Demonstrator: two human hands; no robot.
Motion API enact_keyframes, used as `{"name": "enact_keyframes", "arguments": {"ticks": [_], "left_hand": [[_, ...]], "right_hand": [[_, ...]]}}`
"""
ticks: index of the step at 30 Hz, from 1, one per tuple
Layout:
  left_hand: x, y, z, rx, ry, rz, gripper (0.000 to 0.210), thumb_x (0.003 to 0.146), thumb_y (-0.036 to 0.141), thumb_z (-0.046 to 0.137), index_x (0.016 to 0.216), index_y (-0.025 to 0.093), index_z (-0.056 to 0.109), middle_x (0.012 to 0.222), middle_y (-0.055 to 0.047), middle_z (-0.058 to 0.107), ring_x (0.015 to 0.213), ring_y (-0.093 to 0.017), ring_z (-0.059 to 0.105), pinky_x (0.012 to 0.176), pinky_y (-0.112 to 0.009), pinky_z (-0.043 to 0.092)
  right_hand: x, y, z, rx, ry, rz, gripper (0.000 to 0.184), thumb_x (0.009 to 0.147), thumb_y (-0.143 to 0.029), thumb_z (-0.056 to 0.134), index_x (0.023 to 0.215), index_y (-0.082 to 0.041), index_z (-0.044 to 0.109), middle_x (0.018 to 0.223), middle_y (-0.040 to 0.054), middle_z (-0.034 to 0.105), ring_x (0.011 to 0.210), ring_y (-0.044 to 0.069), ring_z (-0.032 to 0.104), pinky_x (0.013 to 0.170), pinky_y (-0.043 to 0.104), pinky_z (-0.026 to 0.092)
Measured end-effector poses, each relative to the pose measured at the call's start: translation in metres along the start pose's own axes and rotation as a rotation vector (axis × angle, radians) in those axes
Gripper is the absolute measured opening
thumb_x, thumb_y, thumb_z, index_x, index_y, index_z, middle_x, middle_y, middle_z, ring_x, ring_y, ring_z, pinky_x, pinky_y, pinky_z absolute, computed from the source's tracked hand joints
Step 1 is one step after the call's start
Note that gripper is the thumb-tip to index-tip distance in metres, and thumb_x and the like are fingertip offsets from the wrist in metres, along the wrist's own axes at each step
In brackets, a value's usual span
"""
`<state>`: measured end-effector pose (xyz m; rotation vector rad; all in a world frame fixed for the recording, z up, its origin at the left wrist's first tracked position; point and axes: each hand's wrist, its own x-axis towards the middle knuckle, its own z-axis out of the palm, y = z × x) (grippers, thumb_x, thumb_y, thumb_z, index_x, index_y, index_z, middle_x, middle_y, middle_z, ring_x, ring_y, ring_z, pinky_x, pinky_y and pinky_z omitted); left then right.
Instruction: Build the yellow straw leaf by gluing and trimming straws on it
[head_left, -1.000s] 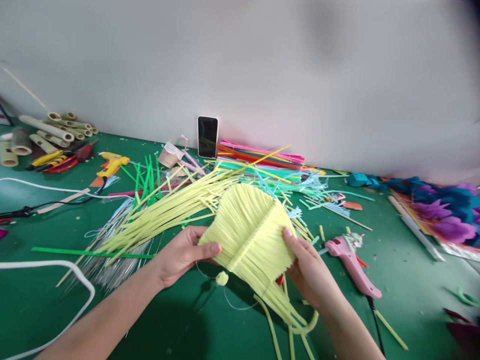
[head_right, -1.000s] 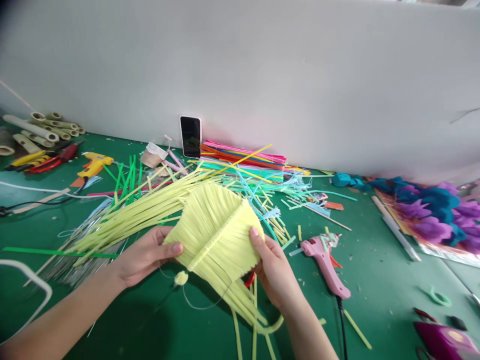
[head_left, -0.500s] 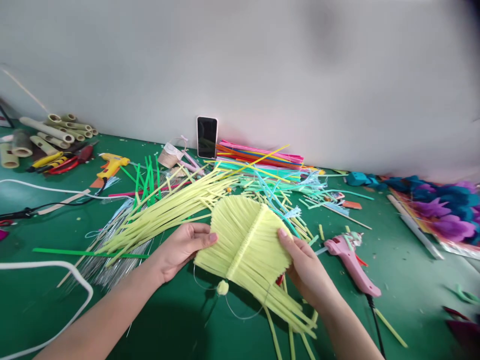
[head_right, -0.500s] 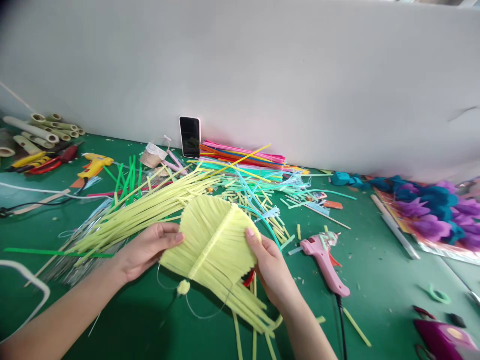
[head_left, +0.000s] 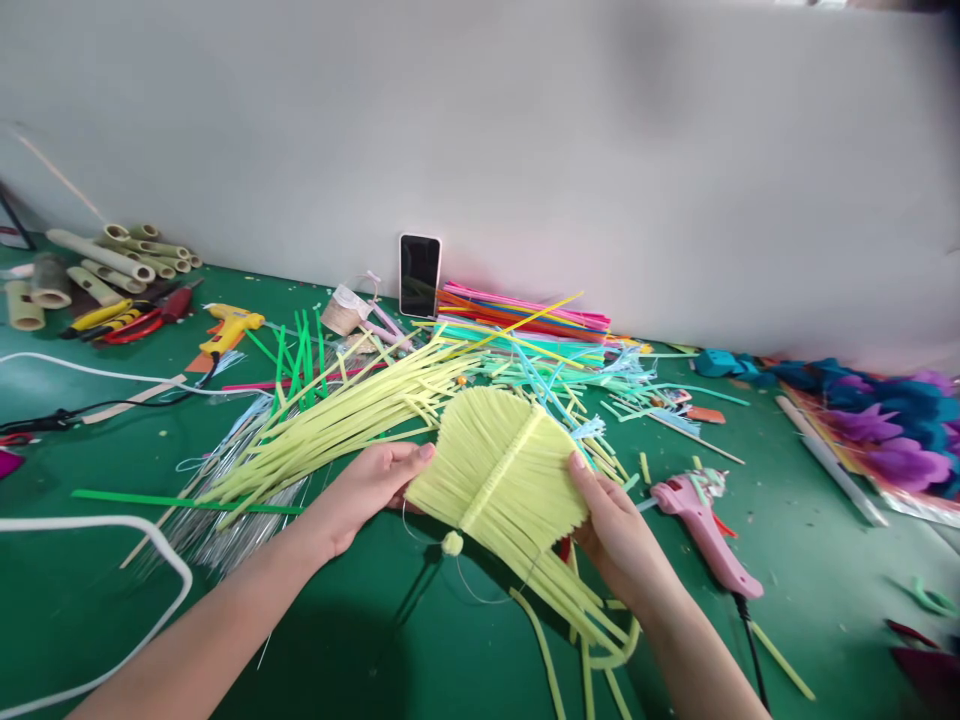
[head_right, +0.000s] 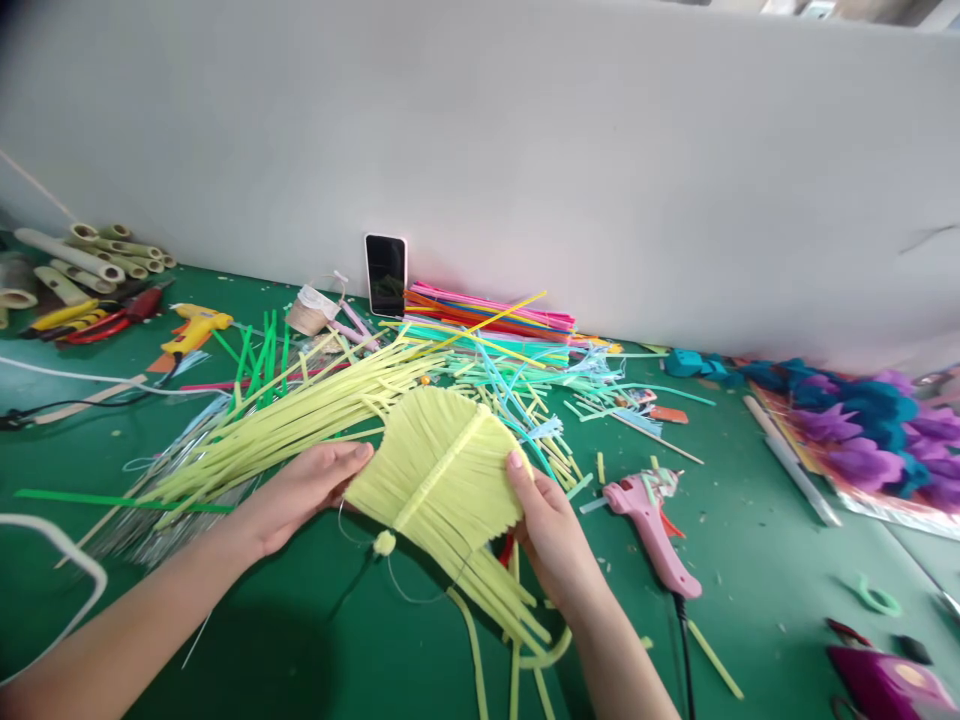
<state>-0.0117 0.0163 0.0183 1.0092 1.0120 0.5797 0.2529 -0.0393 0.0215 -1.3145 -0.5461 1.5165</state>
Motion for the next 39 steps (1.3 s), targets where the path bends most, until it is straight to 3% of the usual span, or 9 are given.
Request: {"name": "enact_keyframes", "arguments": {"ticks": [3,7,13,17,21,29,35,39], "left_hand": [[0.003,-0.005,-0.002,-0.030,0.030,-0.011,0.034,0.073,0.045,0.081,0.080,0.017,0.064,0.078,0.002,0.062,0.073,-0.016,0.066,0.074,-0.032,0.056],[0.004,-0.007,-0.001,-0.085,-0.029,-0.023,0.035,0.072,0.041,0.083,0.071,0.017,0.058,0.072,0.004,0.060,0.070,-0.015,0.067,0.077,-0.034,0.059],[0.002,-0.003,-0.001,-0.106,-0.072,-0.012,0.033,0.079,0.046,0.076,0.085,0.015,0.067,0.088,-0.006,0.074,0.082,-0.019,0.072,0.079,-0.032,0.059],[-0.002,0.004,-0.004,0.022,-0.125,-0.064,0.041,0.084,0.053,0.068,0.094,0.014,0.069,0.091,-0.011,0.077,0.084,-0.023,0.075,0.075,-0.032,0.059],[-0.004,0.007,-0.006,0.071,-0.208,-0.092,0.030,0.080,0.042,0.076,0.093,0.016,0.070,0.083,-0.007,0.076,0.083,-0.023,0.075,0.068,-0.028,0.058],[0.000,-0.004,-0.005,-0.085,-0.199,-0.068,0.020,0.078,0.034,0.080,0.088,0.017,0.075,0.083,-0.006,0.079,0.079,-0.015,0.073,0.073,-0.023,0.058],[-0.001,-0.002,-0.003,-0.027,-0.206,-0.091,0.024,0.080,0.037,0.078,0.094,0.017,0.075,0.091,-0.009,0.080,0.087,-0.020,0.074,0.074,-0.026,0.058],[-0.002,0.000,-0.002,0.007,-0.221,-0.112,0.027,0.076,0.035,0.081,0.093,0.015,0.074,0.084,-0.008,0.079,0.082,-0.020,0.073,0.073,-0.028,0.058]], "right_hand": [[0.002,0.001,-0.002,-0.007,0.032,0.000,0.042,0.080,-0.052,0.074,0.107,-0.020,0.076,0.095,0.0062,0.081,0.092,0.028,0.076,0.065,0.029,0.062],[0.005,0.002,-0.005,0.024,0.052,-0.002,0.038,0.081,-0.050,0.074,0.106,-0.021,0.076,0.098,0.0042,0.081,0.088,0.024,0.077,0.062,0.025,0.061],[0.007,0.003,-0.008,0.061,0.070,-0.004,0.034,0.083,-0.048,0.074,0.105,-0.023,0.076,0.095,0.0032,0.081,0.082,0.022,0.077,0.061,0.024,0.062],[0.008,0.002,-0.011,0.044,0.088,-0.023,0.032,0.083,-0.049,0.074,0.100,-0.022,0.076,0.091,0.0017,0.081,0.078,0.018,0.076,0.058,0.020,0.060],[0.008,0.000,-0.012,0.033,0.093,-0.028,0.030,0.084,-0.048,0.073,0.095,-0.021,0.077,0.086,0.0007,0.080,0.073,0.016,0.076,0.058,0.018,0.060],[0.006,0.002,-0.007,0.058,0.094,-0.028,0.032,0.082,-0.049,0.074,0.100,-0.023,0.076,0.090,-0.0002,0.080,0.077,0.017,0.075,0.057,0.019,0.059],[0.007,0.000,-0.009,0.021,0.100,-0.037,0.032,0.084,-0.050,0.072,0.096,-0.021,0.076,0.083,0.0016,0.080,0.066,0.017,0.074,0.047,0.020,0.056],[0.007,0.002,-0.008,0.056,0.095,-0.035,0.030,0.083,-0.049,0.074,0.098,-0.023,0.076,0.088,0.0005,0.081,0.071,0.017,0.075,0.051,0.019,0.056]]}}
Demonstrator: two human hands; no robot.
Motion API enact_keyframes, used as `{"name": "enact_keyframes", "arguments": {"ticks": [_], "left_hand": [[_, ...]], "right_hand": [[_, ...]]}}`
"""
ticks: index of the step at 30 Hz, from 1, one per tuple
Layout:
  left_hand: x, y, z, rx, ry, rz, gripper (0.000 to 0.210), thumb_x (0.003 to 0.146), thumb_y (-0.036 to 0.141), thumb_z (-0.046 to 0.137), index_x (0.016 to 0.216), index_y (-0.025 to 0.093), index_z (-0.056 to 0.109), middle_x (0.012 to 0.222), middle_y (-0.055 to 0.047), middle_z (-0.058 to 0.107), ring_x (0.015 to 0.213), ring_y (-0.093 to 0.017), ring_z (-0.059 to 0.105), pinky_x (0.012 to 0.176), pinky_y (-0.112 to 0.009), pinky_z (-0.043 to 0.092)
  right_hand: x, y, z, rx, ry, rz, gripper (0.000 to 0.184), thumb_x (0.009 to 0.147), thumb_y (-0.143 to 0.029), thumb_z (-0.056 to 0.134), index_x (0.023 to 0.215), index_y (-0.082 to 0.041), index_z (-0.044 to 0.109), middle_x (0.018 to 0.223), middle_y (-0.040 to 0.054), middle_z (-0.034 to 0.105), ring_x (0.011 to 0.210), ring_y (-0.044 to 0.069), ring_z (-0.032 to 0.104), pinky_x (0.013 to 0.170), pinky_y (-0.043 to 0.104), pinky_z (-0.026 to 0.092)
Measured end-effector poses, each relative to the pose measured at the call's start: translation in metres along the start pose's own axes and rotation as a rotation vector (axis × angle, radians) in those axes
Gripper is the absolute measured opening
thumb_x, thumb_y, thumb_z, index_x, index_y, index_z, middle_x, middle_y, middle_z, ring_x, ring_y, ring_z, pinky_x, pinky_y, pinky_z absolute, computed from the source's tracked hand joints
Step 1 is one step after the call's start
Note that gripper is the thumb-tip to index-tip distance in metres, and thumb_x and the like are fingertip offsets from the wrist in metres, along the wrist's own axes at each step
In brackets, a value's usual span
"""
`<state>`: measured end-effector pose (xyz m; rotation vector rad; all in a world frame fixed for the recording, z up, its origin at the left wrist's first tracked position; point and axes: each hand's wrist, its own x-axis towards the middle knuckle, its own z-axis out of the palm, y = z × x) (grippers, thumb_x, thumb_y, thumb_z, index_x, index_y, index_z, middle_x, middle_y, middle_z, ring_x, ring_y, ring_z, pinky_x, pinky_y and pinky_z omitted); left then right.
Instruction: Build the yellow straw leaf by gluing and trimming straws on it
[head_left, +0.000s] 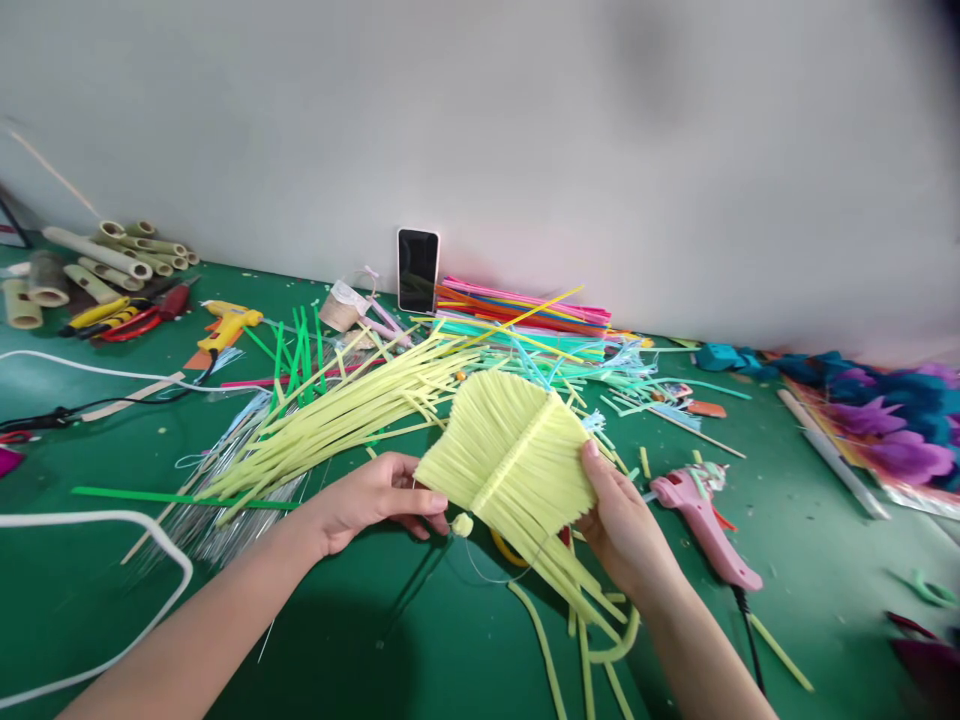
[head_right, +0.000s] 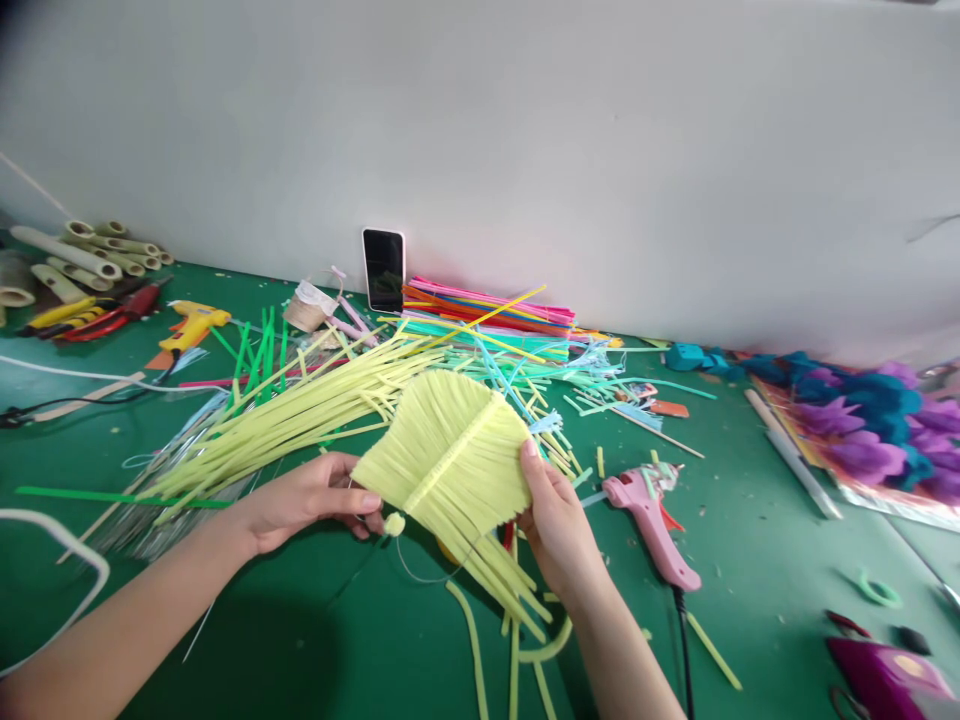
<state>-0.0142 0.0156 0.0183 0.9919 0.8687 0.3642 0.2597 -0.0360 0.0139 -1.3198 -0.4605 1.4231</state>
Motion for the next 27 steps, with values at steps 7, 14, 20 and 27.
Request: {"name": "enact_keyframes", "arguments": {"ticks": [7,14,20,27], "left_hand": [[0.002,-0.004,0.002,-0.040,0.005,0.028,0.023,0.075,0.034,0.082,0.087,0.016,0.074,0.079,-0.005,0.077,0.074,-0.015,0.070,0.073,-0.025,0.056],[0.001,-0.001,0.005,-0.069,0.013,0.030,0.037,0.078,0.033,0.080,0.109,0.018,0.068,0.097,-0.007,0.077,0.084,-0.019,0.073,0.073,-0.028,0.058],[0.000,-0.004,0.013,-0.126,0.019,-0.046,0.059,0.073,0.030,0.084,0.124,0.016,0.059,0.119,-0.014,0.072,0.099,-0.026,0.072,0.079,-0.035,0.059],[0.007,-0.007,0.006,-0.149,0.117,0.003,0.056,0.071,0.028,0.086,0.119,0.013,0.061,0.116,-0.015,0.074,0.092,-0.025,0.073,0.076,-0.033,0.059]], "right_hand": [[-0.002,0.001,0.004,0.016,-0.009,0.011,0.034,0.084,-0.048,0.072,0.108,-0.023,0.075,0.098,0.0019,0.081,0.083,0.020,0.076,0.055,0.022,0.058],[-0.006,-0.001,0.006,-0.045,-0.024,0.004,0.038,0.087,-0.051,0.067,0.110,-0.021,0.074,0.100,0.0058,0.080,0.094,0.027,0.075,0.067,0.031,0.061],[-0.011,0.006,0.016,-0.064,-0.164,0.004,0.041,0.087,-0.054,0.065,0.107,-0.020,0.075,0.094,0.0068,0.080,0.091,0.027,0.074,0.074,0.034,0.059],[-0.011,-0.004,-0.001,-0.296,-0.413,0.006,0.040,0.091,-0.050,0.063,0.113,-0.018,0.071,0.087,0.0032,0.075,0.074,0.014,0.067,0.068,0.024,0.052]]}}
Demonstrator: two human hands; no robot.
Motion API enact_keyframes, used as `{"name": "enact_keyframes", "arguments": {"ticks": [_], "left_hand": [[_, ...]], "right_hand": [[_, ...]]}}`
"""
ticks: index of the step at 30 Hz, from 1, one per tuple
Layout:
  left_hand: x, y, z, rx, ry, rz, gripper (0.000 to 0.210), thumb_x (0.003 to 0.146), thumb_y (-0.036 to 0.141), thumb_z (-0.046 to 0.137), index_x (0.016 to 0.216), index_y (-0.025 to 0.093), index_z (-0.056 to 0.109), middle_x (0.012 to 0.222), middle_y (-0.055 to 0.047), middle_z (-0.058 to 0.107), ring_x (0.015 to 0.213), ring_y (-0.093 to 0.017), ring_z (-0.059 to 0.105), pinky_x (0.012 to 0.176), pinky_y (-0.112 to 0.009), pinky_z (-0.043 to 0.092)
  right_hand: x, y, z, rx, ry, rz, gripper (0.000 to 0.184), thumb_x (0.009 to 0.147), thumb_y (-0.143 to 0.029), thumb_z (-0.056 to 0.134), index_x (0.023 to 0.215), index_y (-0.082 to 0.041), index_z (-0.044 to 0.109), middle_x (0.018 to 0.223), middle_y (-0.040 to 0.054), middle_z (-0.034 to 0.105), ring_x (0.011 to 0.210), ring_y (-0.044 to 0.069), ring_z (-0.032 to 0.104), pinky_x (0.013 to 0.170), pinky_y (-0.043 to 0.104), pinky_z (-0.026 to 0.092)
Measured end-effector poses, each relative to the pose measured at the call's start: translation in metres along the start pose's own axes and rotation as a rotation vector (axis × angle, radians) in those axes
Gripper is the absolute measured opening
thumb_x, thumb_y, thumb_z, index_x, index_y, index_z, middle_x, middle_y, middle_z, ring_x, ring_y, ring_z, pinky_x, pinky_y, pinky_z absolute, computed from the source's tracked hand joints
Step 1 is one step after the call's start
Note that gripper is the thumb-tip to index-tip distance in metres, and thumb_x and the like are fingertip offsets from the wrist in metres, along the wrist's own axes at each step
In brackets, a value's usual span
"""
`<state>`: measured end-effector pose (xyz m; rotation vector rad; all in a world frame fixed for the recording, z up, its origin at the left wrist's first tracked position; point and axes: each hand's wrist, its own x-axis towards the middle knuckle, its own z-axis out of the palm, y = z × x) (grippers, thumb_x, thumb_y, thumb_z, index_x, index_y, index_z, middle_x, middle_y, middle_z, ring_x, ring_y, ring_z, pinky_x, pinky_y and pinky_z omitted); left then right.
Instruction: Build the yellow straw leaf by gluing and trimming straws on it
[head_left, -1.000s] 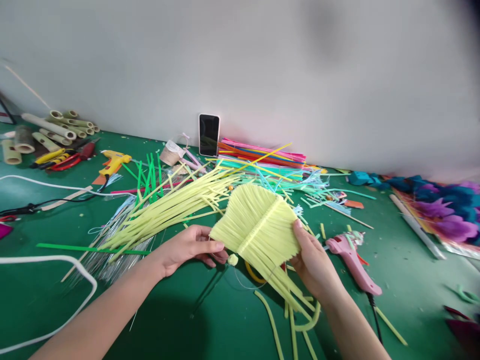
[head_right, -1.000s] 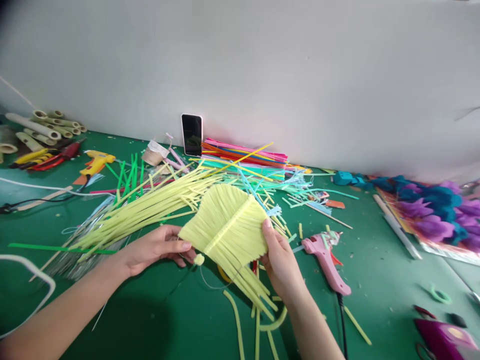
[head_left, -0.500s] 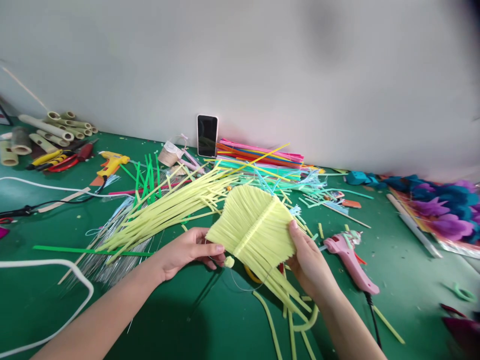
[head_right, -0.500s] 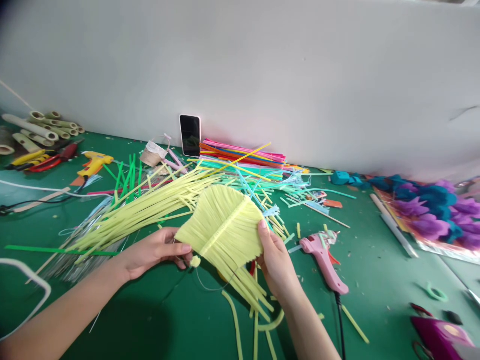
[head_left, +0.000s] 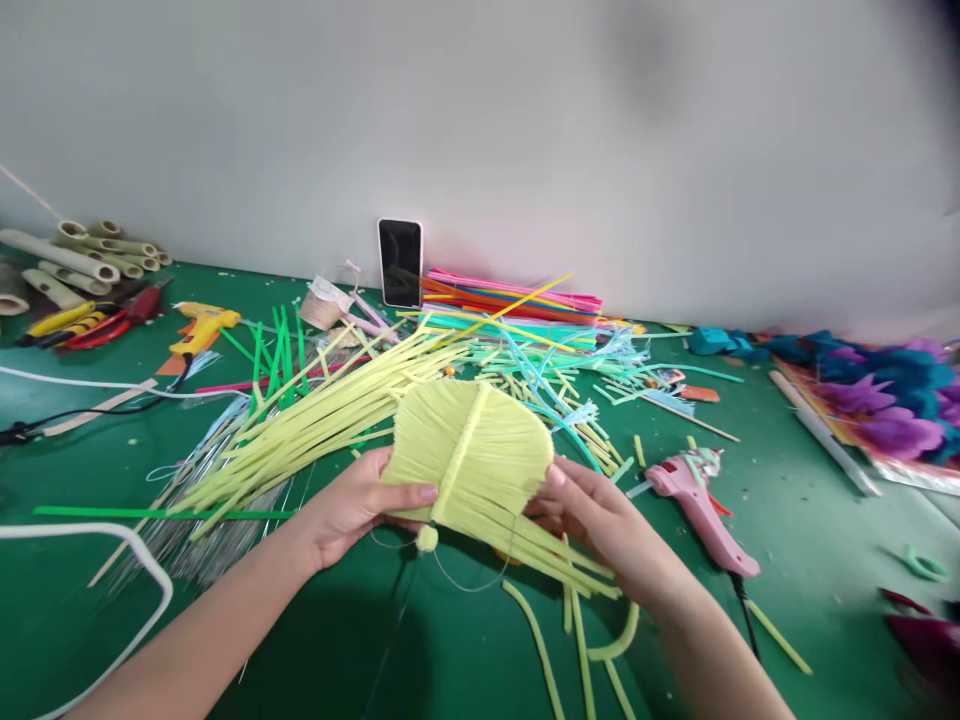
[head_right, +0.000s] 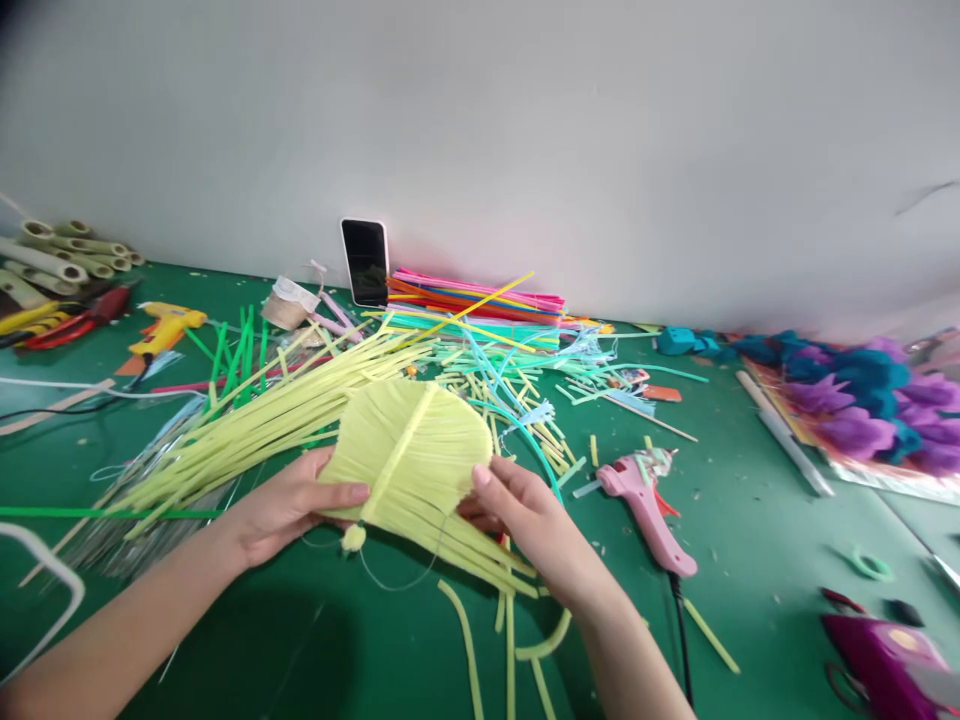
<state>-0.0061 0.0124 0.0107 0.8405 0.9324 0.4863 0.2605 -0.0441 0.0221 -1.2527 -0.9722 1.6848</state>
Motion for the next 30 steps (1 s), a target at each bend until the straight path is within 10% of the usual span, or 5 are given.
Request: {"name": "enact_keyframes", "arguments": {"ticks": [8,14,21,30], "left_hand": [[0.000,0.001,-0.006,-0.079,-0.093,0.071,0.052,0.070,0.023,0.085,0.117,0.013,0.065,0.117,-0.015,0.074,0.107,-0.033,0.069,0.092,-0.041,0.054],[-0.002,0.003,-0.007,-0.092,-0.133,0.124,0.056,0.071,0.022,0.084,0.123,0.015,0.063,0.121,-0.016,0.072,0.108,-0.034,0.069,0.091,-0.041,0.054],[-0.002,0.005,-0.006,-0.068,-0.106,0.123,0.059,0.067,0.023,0.086,0.122,0.015,0.064,0.120,-0.015,0.073,0.109,-0.035,0.068,0.092,-0.042,0.054],[-0.004,0.004,-0.006,-0.102,-0.096,0.158,0.060,0.069,0.021,0.085,0.124,0.014,0.061,0.121,-0.016,0.072,0.111,-0.035,0.068,0.094,-0.043,0.054]], "right_hand": [[-0.008,-0.010,0.000,-0.108,-0.268,0.049,0.029,0.087,-0.040,0.071,0.110,-0.022,0.075,0.091,0.0010,0.074,0.079,0.014,0.064,0.077,0.023,0.050],[-0.011,-0.001,-0.002,-0.132,-0.330,0.067,0.021,0.080,-0.036,0.078,0.086,-0.016,0.076,0.063,-0.0043,0.059,0.055,0.006,0.041,0.050,0.017,0.032],[-0.011,-0.003,0.008,-0.101,-0.490,0.032,0.037,0.085,-0.041,0.072,0.113,-0.018,0.074,0.098,0.0055,0.075,0.088,0.018,0.068,0.085,0.028,0.050],[-0.011,-0.004,0.010,-0.104,-0.402,0.108,0.031,0.089,-0.041,0.068,0.105,-0.016,0.075,0.087,0.0063,0.079,0.074,0.015,0.072,0.068,0.022,0.051]]}}
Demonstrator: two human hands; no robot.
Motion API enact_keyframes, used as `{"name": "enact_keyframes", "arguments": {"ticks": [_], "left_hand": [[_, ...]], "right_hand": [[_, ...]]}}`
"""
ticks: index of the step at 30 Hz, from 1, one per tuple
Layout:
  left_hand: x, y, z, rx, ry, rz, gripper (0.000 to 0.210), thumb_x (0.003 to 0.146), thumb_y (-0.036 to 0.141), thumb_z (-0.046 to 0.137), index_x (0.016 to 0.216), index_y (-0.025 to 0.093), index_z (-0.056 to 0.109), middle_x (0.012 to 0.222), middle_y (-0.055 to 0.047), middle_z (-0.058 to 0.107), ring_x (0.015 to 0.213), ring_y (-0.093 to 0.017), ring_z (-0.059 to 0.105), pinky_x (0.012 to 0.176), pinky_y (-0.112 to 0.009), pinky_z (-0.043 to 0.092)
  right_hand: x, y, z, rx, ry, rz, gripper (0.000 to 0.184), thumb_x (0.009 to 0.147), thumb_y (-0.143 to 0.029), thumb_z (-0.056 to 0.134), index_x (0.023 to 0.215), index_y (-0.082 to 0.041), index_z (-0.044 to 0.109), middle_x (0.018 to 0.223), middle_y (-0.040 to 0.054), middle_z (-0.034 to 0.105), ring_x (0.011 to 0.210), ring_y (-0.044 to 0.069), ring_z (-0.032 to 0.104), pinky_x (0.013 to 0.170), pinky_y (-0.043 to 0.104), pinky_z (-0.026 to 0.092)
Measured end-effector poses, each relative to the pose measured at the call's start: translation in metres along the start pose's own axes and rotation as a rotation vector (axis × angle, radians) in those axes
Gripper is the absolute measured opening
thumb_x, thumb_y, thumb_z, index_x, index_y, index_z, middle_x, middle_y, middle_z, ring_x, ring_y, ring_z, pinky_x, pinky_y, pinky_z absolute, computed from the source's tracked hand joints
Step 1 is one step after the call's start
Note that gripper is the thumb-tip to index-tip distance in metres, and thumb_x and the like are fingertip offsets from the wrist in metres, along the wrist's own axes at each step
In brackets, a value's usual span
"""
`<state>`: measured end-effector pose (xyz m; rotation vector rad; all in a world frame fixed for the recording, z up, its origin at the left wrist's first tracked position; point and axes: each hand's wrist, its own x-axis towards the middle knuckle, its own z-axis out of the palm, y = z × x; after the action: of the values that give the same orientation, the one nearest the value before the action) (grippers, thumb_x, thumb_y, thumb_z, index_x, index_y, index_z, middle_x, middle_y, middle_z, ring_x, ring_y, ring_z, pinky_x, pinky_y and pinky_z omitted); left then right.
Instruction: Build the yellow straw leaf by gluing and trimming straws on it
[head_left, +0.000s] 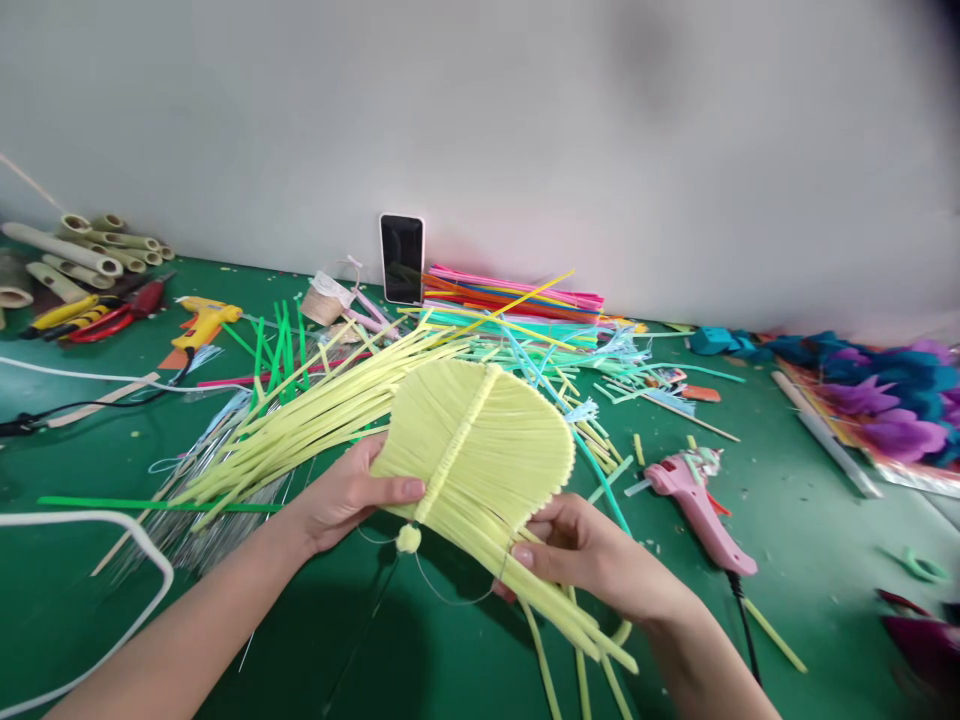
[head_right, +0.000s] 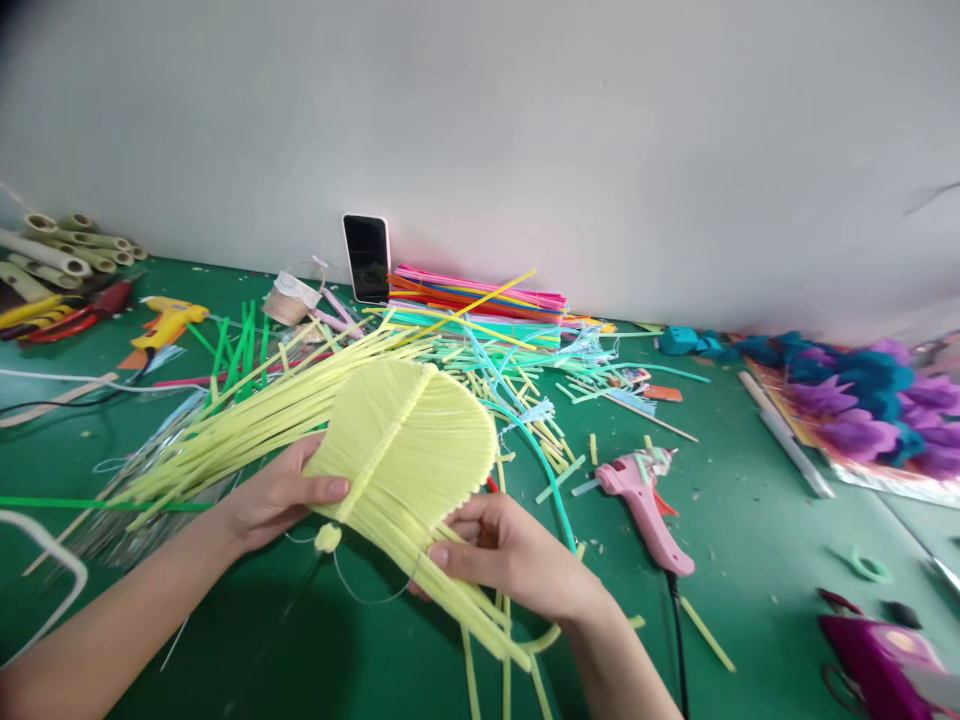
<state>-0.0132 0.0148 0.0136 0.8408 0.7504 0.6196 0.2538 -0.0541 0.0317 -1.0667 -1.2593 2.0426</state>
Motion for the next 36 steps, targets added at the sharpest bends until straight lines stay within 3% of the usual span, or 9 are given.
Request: {"name": "enact_keyframes", "arguments": {"ticks": [3,7,13,24,27,31,36], "left_hand": [[0.001,0.001,0.001,0.014,0.022,0.014,0.060,0.069,0.022,0.085,0.124,0.013,0.062,0.117,-0.016,0.074,0.108,-0.035,0.069,0.092,-0.042,0.054],[0.002,0.002,0.003,0.011,0.016,0.035,0.057,0.070,0.020,0.085,0.122,0.013,0.063,0.115,-0.014,0.075,0.107,-0.032,0.070,0.092,-0.039,0.054],[0.001,0.001,0.007,-0.050,0.008,0.022,0.051,0.071,0.018,0.084,0.117,0.013,0.064,0.117,-0.014,0.074,0.106,-0.031,0.070,0.089,-0.037,0.055],[0.004,-0.002,0.006,-0.044,0.021,-0.003,0.052,0.072,0.019,0.083,0.119,0.010,0.063,0.111,-0.016,0.075,0.100,-0.031,0.072,0.086,-0.036,0.056],[0.004,-0.004,0.005,-0.049,0.027,-0.002,0.052,0.073,0.020,0.083,0.120,0.011,0.062,0.112,-0.016,0.075,0.099,-0.030,0.072,0.085,-0.036,0.057],[0.002,-0.005,0.004,-0.036,0.036,-0.025,0.054,0.074,0.022,0.083,0.122,0.011,0.061,0.113,-0.016,0.074,0.099,-0.030,0.072,0.084,-0.035,0.057],[0.003,-0.001,0.006,0.016,0.072,0.012,0.059,0.079,0.022,0.079,0.133,0.018,0.054,0.124,-0.014,0.070,0.104,-0.029,0.071,0.084,-0.033,0.058]], "right_hand": [[0.000,-0.001,0.002,0.008,-0.071,-0.030,0.036,0.092,-0.047,0.062,0.097,-0.013,0.073,0.087,0.0098,0.079,0.077,0.016,0.072,0.072,0.025,0.052],[-0.001,0.001,0.002,0.013,-0.188,-0.026,0.049,0.087,-0.051,0.067,0.117,-0.012,0.067,0.097,0.0140,0.079,0.085,0.019,0.074,0.074,0.027,0.053],[0.000,0.004,0.003,-0.014,-0.169,0.051,0.032,0.093,-0.041,0.062,0.111,-0.015,0.070,0.099,0.0106,0.079,0.089,0.017,0.074,0.079,0.026,0.053],[0.001,0.000,0.011,-0.035,-0.185,0.043,0.033,0.093,-0.043,0.061,0.108,-0.014,0.067,0.100,0.0120,0.077,0.089,0.017,0.072,0.079,0.027,0.053],[0.000,0.002,0.010,-0.059,-0.260,0.054,0.035,0.095,-0.045,0.058,0.111,-0.015,0.064,0.094,0.0107,0.077,0.082,0.016,0.069,0.077,0.027,0.052],[0.001,0.002,0.009,-0.166,-0.385,-0.004,0.038,0.098,-0.049,0.049,0.098,-0.014,0.064,0.072,0.0058,0.071,0.067,0.012,0.059,0.073,0.026,0.048],[0.004,0.006,0.009,-0.085,-0.333,0.004,0.041,0.096,-0.055,0.050,0.089,-0.016,0.062,0.073,0.0053,0.068,0.068,0.014,0.059,0.070,0.028,0.048]]}}
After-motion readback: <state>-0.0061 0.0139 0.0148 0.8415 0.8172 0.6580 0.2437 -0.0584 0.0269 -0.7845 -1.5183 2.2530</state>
